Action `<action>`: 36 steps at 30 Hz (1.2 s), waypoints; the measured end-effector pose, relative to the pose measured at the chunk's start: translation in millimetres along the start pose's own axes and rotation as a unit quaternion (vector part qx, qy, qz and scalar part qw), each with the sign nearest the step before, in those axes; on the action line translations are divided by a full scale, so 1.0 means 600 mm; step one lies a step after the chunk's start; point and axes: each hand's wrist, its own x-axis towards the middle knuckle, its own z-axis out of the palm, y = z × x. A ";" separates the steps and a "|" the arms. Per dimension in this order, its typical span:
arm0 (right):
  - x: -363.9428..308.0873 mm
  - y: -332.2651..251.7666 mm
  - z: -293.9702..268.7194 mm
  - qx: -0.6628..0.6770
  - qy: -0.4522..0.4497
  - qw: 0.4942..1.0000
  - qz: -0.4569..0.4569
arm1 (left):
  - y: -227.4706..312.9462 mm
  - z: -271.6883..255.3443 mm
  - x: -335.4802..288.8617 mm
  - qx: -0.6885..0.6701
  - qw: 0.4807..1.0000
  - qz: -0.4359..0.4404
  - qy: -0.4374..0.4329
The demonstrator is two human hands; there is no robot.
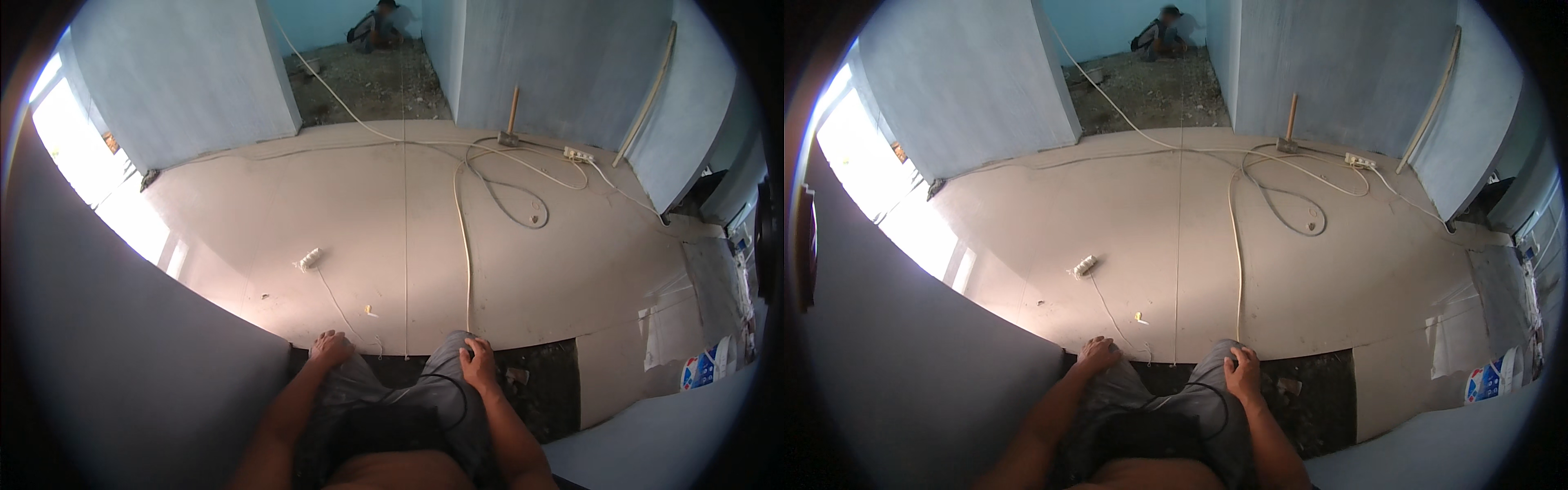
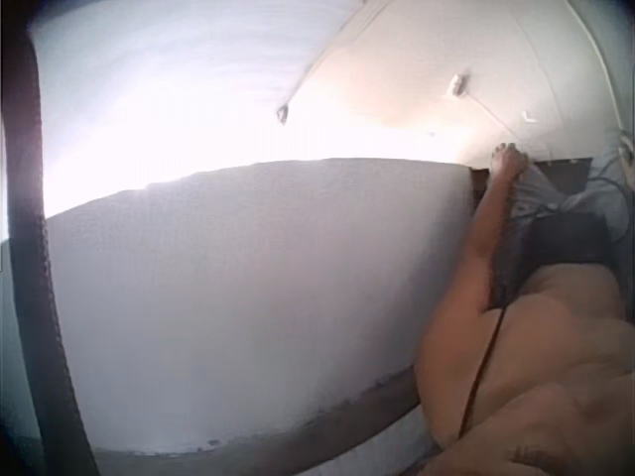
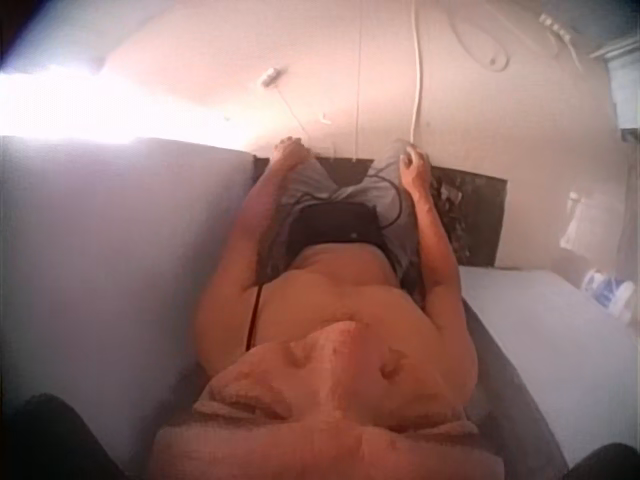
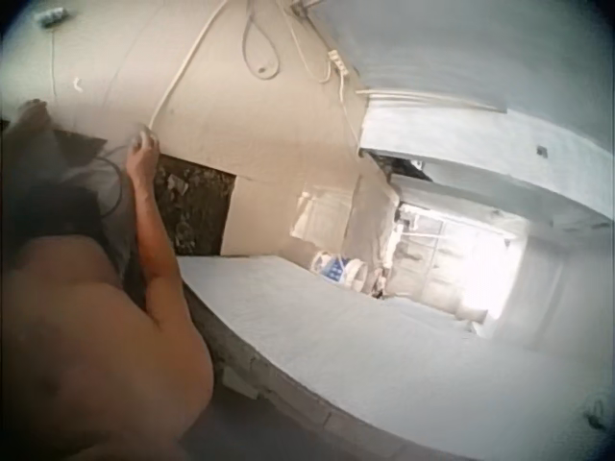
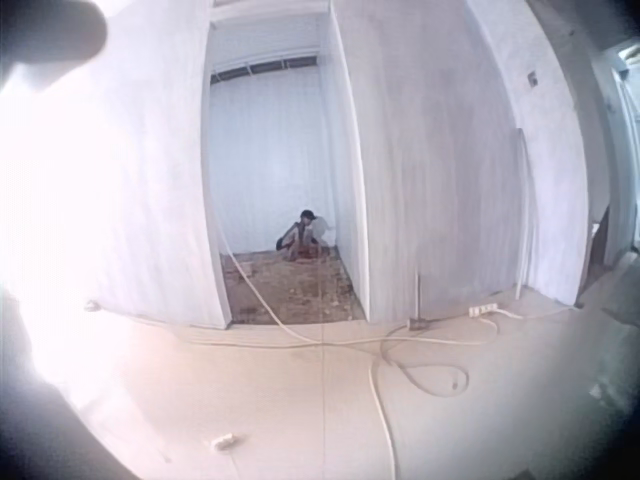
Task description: The person walks through a construction site, then sits on the floor to install a light fixture. They use a hammer and screwdriver to secure the fixture to the ceiling, then test the light bulb.
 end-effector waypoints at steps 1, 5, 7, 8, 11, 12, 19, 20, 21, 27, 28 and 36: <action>-0.002 0.000 0.002 0.008 0.002 1.000 -0.002 | -0.020 0.008 0.002 -0.005 1.000 0.005 0.009; -0.010 0.012 0.002 0.022 0.002 1.000 0.012 | -0.050 0.031 0.009 -0.013 0.999 0.034 0.024; -0.011 0.011 -0.003 0.034 -0.003 0.999 0.026 | -0.054 0.035 0.007 -0.009 0.999 0.042 0.029; -0.011 0.004 -0.012 0.045 -0.009 0.998 0.035 | -0.051 0.032 0.001 -0.006 0.999 0.042 0.031; -0.019 0.005 -0.011 0.025 -0.020 0.999 0.037 | -0.078 0.036 -0.017 -0.040 0.996 0.057 0.046; -0.026 0.011 -0.016 0.005 -0.022 0.999 0.037 | -0.078 0.032 -0.026 -0.060 0.995 0.069 0.049; -0.024 0.029 -0.045 -0.052 -0.037 0.996 0.066 | -0.093 -0.125 -0.241 -0.007 0.877 0.134 0.462; -0.023 0.023 -0.056 -0.063 -0.035 0.995 0.071 | -0.091 -0.155 -0.267 0.011 0.862 0.135 0.489; -0.024 0.022 -0.063 -0.075 -0.032 0.994 0.076 | -0.082 -0.181 -0.288 0.028 0.846 0.136 0.514; -0.026 0.016 -0.048 -0.076 -0.028 0.994 0.069 | -0.020 -0.270 -0.341 -0.008 0.798 0.169 0.579; -0.029 0.017 -0.048 -0.079 -0.018 0.995 0.066 | -0.015 -0.274 -0.341 -0.006 0.796 0.176 0.580; -0.046 0.039 -0.046 -0.080 0.011 0.996 0.022 | 0.018 -0.323 -0.377 -0.057 0.750 0.206 0.626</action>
